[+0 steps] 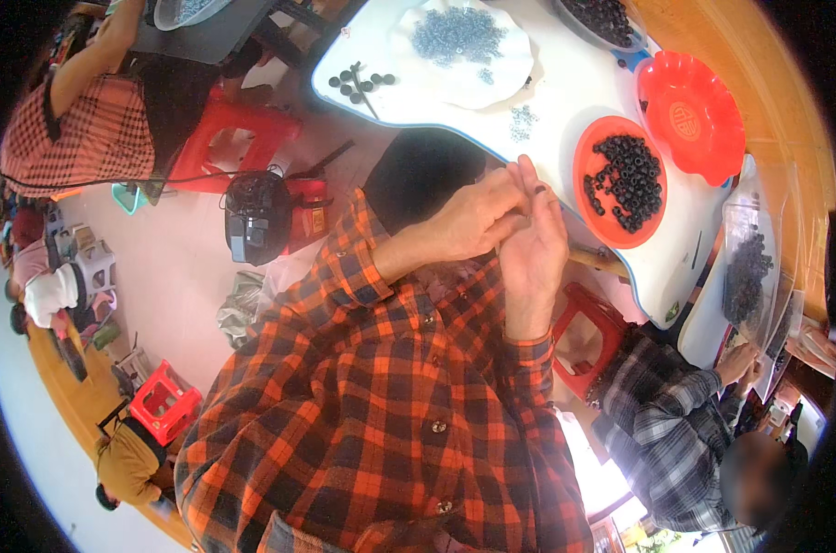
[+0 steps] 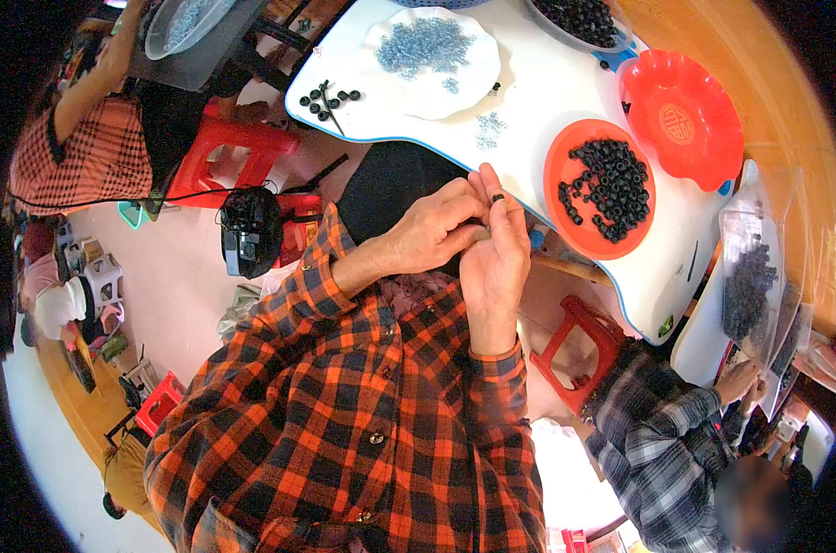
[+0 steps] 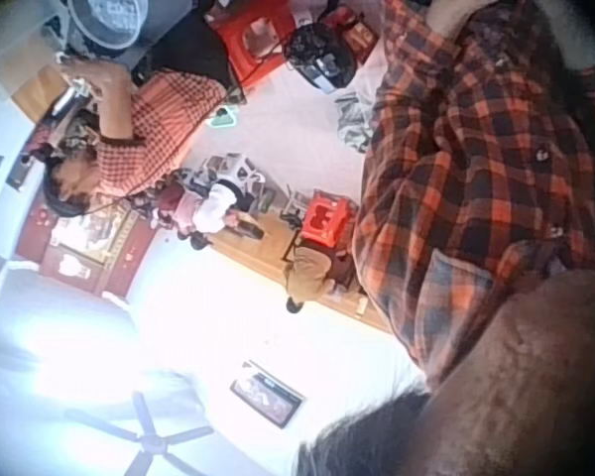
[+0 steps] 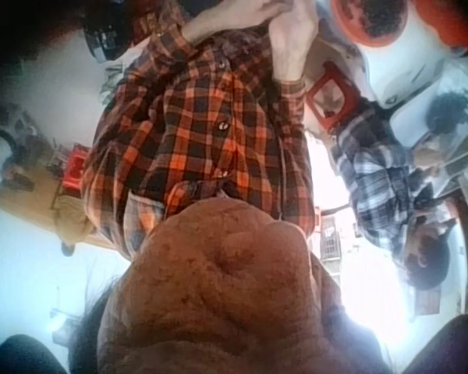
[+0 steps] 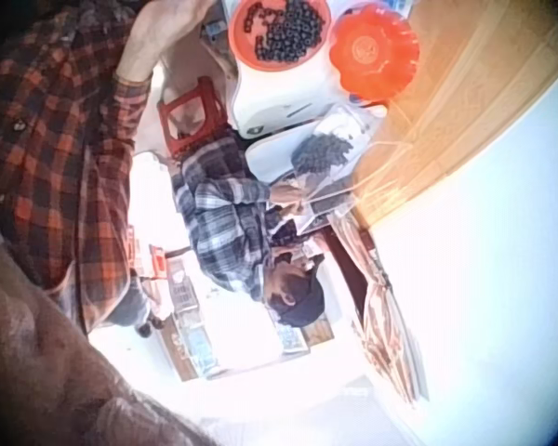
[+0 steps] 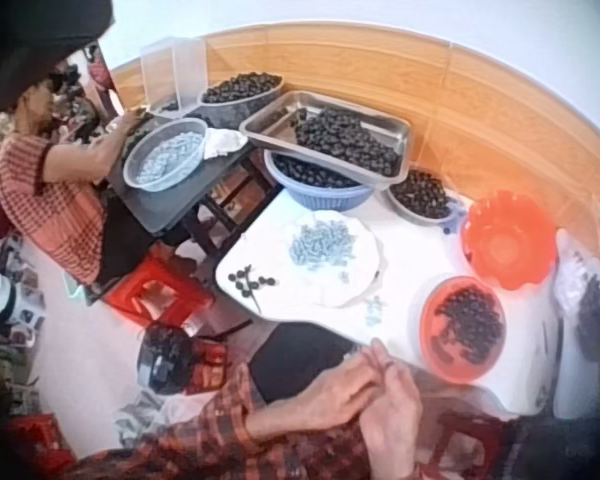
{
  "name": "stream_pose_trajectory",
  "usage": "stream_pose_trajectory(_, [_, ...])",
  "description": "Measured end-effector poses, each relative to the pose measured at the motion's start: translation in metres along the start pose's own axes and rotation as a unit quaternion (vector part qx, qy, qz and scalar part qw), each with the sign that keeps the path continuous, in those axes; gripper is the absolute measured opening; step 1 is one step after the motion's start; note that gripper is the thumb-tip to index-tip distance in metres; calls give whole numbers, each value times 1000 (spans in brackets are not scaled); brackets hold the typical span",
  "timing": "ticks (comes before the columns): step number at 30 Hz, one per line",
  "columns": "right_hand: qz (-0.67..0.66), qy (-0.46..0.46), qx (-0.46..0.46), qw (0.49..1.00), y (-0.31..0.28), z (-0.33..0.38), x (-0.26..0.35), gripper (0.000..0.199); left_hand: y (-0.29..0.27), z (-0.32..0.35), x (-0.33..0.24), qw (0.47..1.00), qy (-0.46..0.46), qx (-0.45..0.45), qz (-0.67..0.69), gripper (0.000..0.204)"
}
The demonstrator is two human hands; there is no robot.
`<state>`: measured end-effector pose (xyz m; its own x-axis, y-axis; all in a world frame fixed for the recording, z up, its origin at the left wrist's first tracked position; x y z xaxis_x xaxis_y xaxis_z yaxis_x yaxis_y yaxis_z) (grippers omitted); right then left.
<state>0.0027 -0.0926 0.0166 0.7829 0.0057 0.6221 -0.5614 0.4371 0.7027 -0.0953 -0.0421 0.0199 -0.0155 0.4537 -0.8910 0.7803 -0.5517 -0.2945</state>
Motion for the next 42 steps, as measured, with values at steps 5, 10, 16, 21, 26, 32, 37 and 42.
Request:
stream_pose_trajectory(5, [0, -9, -3, 1000, 1, 2, 1, 33, -1, -1, 5, 1000, 8, 10, 20, 20])
stream_pose_trajectory(10, [-21, 9, -17, 1000, 0, 1, 1, 30, -2, 1, 5, 997, -25, 34, 59, 16])
stream_pose_trajectory(16, [54, -62, -12, 997, -25, 1, 9, 17, -4, 5, 14, 901, -217, 76, 368, 15])
stream_pose_trajectory(21, [252, -182, -52, 949, -12, 13, 22, 13, -4, 6, 16, 884, -208, 76, 412, 18])
stream_pose_trajectory(26, [318, -225, -34, 920, -9, 15, 19, 11, -1, 8, 20, 869, -218, 75, 438, 18])
stream_pose_trajectory(32, [379, -273, 3, 884, -8, 13, 17, 11, 2, 10, 26, 837, -242, 76, 486, 20])
stream_pose_trajectory(37, [411, -317, 17, 855, -12, 10, 15, 9, 9, 14, 30, 746, -299, 48, 593, 19])
stream_pose_trajectory(42, [403, -332, 0, 853, -4, 11, 18, 10, 10, 14, 30, 723, -300, 37, 621, 19])
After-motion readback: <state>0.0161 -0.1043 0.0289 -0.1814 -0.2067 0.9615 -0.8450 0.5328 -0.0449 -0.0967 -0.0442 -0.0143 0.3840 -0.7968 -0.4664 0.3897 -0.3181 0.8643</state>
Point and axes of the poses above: each hand's wrist, its own z-axis away from the middle knuckle, its own y-axis out of the palm, x = y × z, the point moved 4 cm from there along -z, towards the middle knuckle, and after that the axes turned 3 degrees about y, right-handed, at the moved point
